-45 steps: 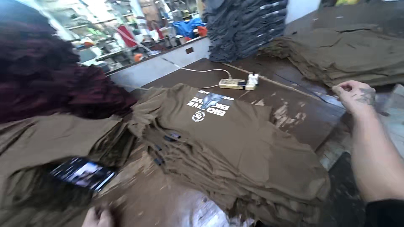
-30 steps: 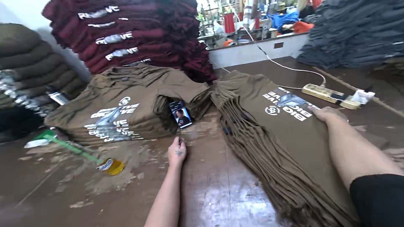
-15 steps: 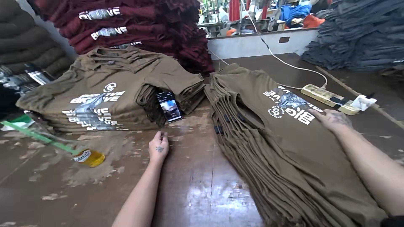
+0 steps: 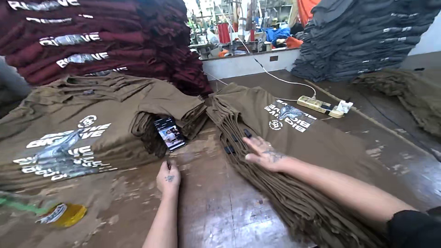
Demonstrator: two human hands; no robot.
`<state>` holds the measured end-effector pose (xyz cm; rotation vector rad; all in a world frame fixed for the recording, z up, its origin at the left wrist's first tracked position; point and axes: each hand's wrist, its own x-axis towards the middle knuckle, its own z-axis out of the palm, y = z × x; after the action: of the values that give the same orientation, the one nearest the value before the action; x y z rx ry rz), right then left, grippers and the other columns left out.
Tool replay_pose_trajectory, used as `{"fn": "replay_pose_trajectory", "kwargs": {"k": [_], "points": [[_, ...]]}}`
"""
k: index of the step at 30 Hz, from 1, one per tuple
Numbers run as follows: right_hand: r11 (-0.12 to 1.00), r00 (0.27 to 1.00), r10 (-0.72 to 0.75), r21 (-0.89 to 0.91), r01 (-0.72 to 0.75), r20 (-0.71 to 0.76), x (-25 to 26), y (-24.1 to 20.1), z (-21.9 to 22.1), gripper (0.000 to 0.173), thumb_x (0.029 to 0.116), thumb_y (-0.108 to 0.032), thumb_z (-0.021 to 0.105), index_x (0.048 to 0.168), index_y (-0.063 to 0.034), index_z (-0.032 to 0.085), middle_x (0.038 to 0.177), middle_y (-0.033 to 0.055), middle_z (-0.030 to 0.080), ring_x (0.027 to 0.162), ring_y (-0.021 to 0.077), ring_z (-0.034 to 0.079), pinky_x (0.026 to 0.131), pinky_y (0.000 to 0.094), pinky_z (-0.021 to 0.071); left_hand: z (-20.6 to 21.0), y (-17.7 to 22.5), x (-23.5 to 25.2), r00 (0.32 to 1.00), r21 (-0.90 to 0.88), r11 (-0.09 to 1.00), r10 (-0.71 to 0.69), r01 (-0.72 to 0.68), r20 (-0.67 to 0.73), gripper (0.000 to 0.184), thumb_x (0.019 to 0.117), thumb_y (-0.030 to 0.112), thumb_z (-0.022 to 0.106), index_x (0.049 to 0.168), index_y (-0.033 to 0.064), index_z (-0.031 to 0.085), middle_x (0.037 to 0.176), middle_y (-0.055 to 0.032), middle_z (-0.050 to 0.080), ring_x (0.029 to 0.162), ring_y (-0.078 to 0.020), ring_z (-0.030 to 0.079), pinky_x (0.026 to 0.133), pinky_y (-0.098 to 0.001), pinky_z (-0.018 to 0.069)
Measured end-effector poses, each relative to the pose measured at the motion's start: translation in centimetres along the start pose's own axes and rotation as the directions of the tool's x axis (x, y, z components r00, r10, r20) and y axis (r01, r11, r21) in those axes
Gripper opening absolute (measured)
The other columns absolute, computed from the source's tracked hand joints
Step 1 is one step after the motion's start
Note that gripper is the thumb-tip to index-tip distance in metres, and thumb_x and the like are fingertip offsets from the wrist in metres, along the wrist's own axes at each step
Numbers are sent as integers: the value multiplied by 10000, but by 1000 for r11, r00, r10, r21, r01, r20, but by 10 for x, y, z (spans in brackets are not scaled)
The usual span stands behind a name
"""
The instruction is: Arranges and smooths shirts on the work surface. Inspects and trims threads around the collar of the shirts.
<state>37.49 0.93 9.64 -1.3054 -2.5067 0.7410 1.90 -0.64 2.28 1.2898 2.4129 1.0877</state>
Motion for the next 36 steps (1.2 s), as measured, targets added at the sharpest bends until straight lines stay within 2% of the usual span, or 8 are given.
{"fn": "replay_pose_trajectory", "kwargs": {"k": [3,5,7,10,14,16,22,36], "points": [[970,968,-236,42,240,-91,32,-36,11,640,1011,-549,546,1544,-199,497,1605,140,437,1512,340,359,1199,652,244,1,-4,-3,997,-70,996,55,-52,49,377,1101,223,411,1250,-36,640,1185,-270,678,1171,-411,636,1019,-616,438],[959,897,-248,35,280,-365,69,-25,-5,435,1003,-360,655,1333,-78,674,1368,150,644,1291,277,602,1109,490,469,0,-18,-1,991,-168,979,127,-117,49,349,1092,184,420,1215,-47,651,1130,-253,690,1098,-365,661,988,-569,471],[980,785,-190,-61,192,-590,112,0,-43,337,1015,-286,625,1213,-25,705,1230,187,680,1141,307,663,1005,472,533,0,-24,2,989,-259,957,146,-133,28,320,1085,155,425,1183,-46,655,1080,-221,696,1017,-302,669,932,-505,499],[987,838,145,24,-156,-525,180,44,-83,592,983,-511,631,1378,-71,613,1402,270,567,1300,463,543,1063,652,434,1,-18,6,996,-250,965,83,-77,14,320,1088,171,431,1184,-27,663,1067,-212,700,1015,-312,674,934,-521,497],[884,885,424,302,-357,-193,222,36,-29,847,951,-695,547,1505,-56,501,1535,289,458,1452,471,393,1173,674,302,5,-20,14,999,-217,975,46,-45,-3,343,1091,222,428,1189,-1,670,1027,-198,707,979,-312,683,900,-539,506],[904,905,409,188,-384,-115,234,16,-10,919,932,-735,529,1576,-90,408,1605,281,360,1501,480,296,1199,672,241,7,-20,19,998,-260,964,56,-63,-37,334,1085,210,430,1165,-11,668,958,-183,687,873,-284,661,822,-515,507],[961,953,265,-41,-274,-145,206,6,4,1081,758,-638,815,1603,-156,342,1556,239,437,1416,478,415,1084,712,365,12,-23,19,998,-293,954,65,-68,-19,311,1088,208,431,1139,14,668,874,-103,658,710,-171,611,703,-398,524],[986,996,51,-152,-62,-72,98,10,6,904,843,-493,798,1581,-160,394,1563,177,445,1469,399,376,1131,693,320,9,-31,18,993,-615,787,106,-48,57,217,1088,151,412,1081,33,594,623,75,514,475,-21,513,466,-191,478]]}}
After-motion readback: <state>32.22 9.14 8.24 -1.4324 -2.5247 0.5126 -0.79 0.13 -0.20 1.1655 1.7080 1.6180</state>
